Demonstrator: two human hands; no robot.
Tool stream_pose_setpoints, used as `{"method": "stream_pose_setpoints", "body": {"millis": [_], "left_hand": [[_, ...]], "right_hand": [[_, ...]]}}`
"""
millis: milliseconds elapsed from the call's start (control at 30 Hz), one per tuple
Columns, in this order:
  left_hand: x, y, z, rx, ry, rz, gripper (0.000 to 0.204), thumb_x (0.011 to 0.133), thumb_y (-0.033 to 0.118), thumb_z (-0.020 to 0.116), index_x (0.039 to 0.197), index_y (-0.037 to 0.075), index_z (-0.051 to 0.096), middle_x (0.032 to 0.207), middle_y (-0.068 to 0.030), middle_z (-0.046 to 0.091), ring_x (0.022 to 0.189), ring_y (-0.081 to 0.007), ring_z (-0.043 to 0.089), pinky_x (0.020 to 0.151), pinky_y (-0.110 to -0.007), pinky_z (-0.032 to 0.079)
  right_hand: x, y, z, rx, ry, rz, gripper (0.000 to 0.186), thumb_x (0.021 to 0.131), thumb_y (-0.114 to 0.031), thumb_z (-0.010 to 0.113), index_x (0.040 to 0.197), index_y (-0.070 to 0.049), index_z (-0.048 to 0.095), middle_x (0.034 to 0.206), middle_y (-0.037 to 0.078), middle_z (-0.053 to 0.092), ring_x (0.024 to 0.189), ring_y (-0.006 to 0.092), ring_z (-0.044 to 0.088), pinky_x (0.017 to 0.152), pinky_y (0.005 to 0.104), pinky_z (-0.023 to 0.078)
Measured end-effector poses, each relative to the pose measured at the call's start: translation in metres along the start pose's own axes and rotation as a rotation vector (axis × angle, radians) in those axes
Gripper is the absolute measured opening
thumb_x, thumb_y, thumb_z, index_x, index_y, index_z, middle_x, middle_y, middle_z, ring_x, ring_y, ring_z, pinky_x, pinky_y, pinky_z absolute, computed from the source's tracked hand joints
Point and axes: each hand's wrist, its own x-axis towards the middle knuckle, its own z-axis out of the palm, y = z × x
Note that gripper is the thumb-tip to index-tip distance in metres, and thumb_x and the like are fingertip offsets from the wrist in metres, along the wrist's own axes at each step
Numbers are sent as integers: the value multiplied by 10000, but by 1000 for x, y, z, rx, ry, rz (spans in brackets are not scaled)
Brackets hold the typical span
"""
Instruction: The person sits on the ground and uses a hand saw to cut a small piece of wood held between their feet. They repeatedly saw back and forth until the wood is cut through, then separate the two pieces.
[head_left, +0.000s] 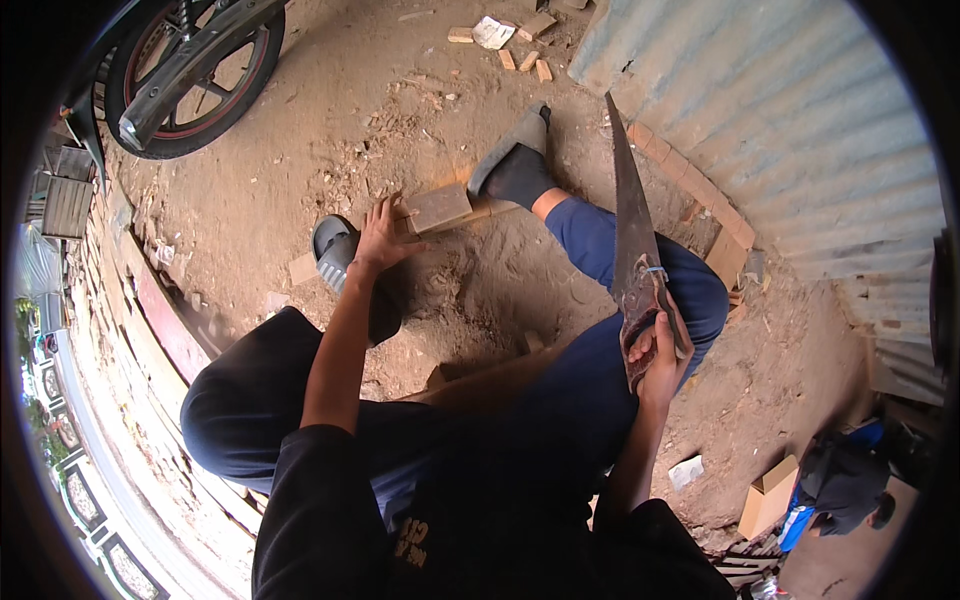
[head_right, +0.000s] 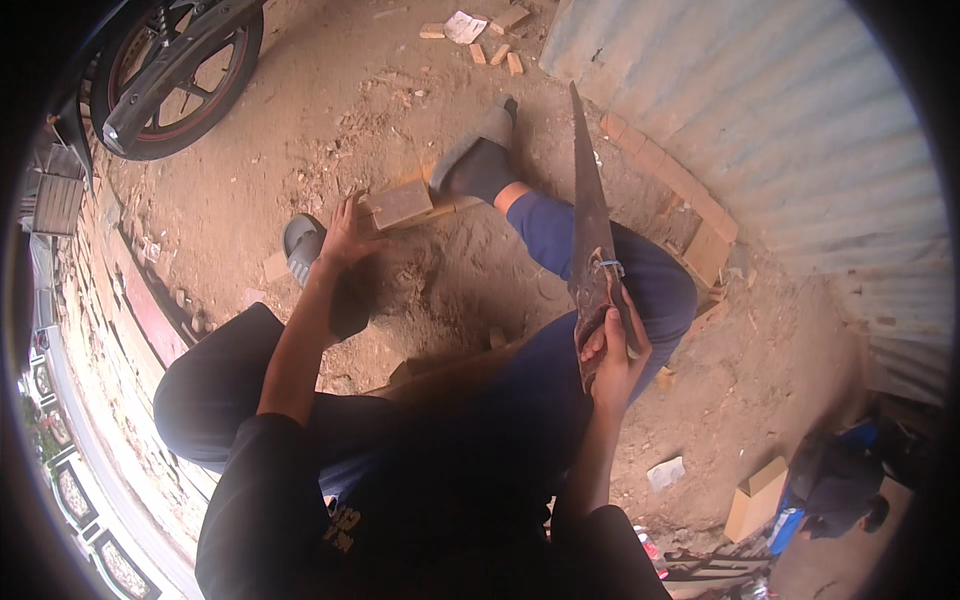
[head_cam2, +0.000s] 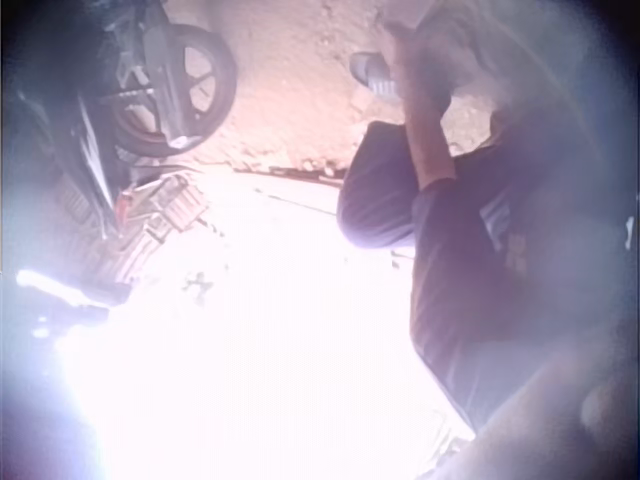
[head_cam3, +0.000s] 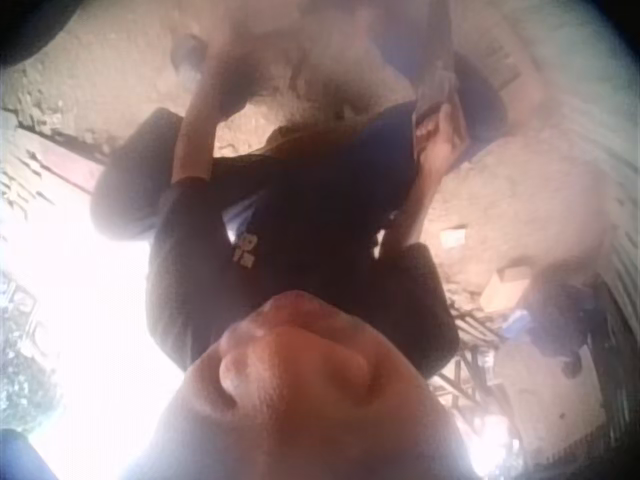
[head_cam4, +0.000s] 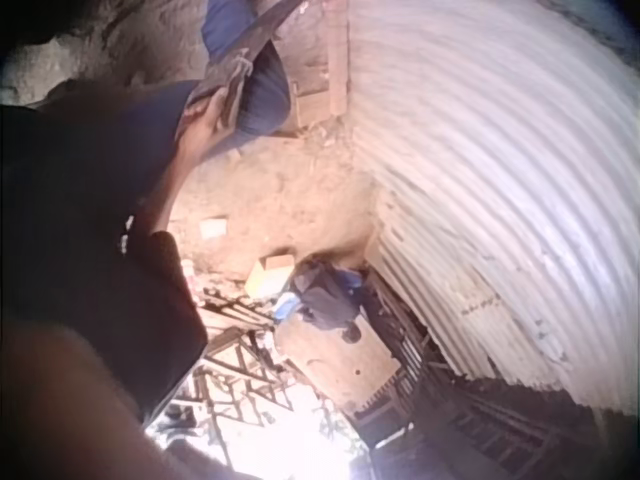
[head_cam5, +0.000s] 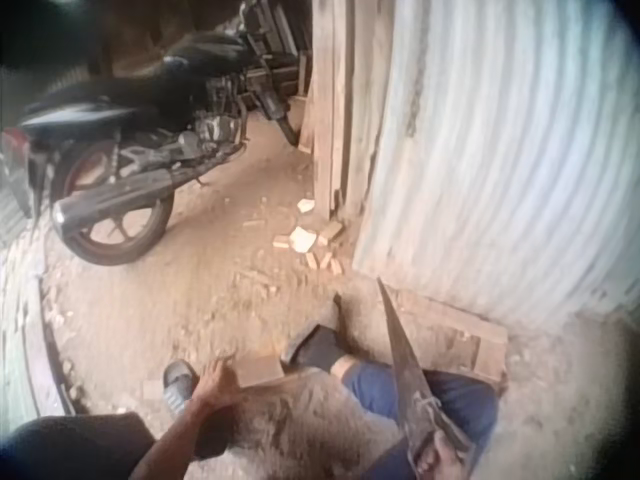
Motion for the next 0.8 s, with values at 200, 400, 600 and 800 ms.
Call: {"method": "stream_pose_setpoints", "body": {"millis": [200,400,600,800], "left_hand": [[-11,-14,2,-36,90,-12,1046,612,525,850,1413,52,373,1373,-194,447,1291,-385,412,1100,-476,337],[-4,10,1,-95,195,50,809,740,481,783,1341,43,467,1349,-184,485,1265,-380,445,1065,-468,356],[37,54,-40,-788,188,-14,605,866,427,676,1259,-18,559,1172,-179,645,1108,-283,604,972,-405,446],[24,208,-238,-605,363,851,737,849,502,634,1357,-11,482,1246,-211,612,1157,-358,600,1029,-507,440]], "right_hand": [[-1,-3,7,-87,-5,-21,391,963,-166,561,1293,43,570,593,-9,471,491,61,427,459,207,360],[-2,3,4,-106,-46,-48,392,960,-183,583,1291,28,577,618,-14,494,512,50,437,451,202,363],[0,3,2,-95,-69,-31,388,961,-169,606,1293,30,573,650,-9,524,529,41,447,463,195,373],[3,5,-3,-94,-49,-20,395,963,-159,620,1302,36,559,709,1,568,550,32,458,469,196,375]]}}
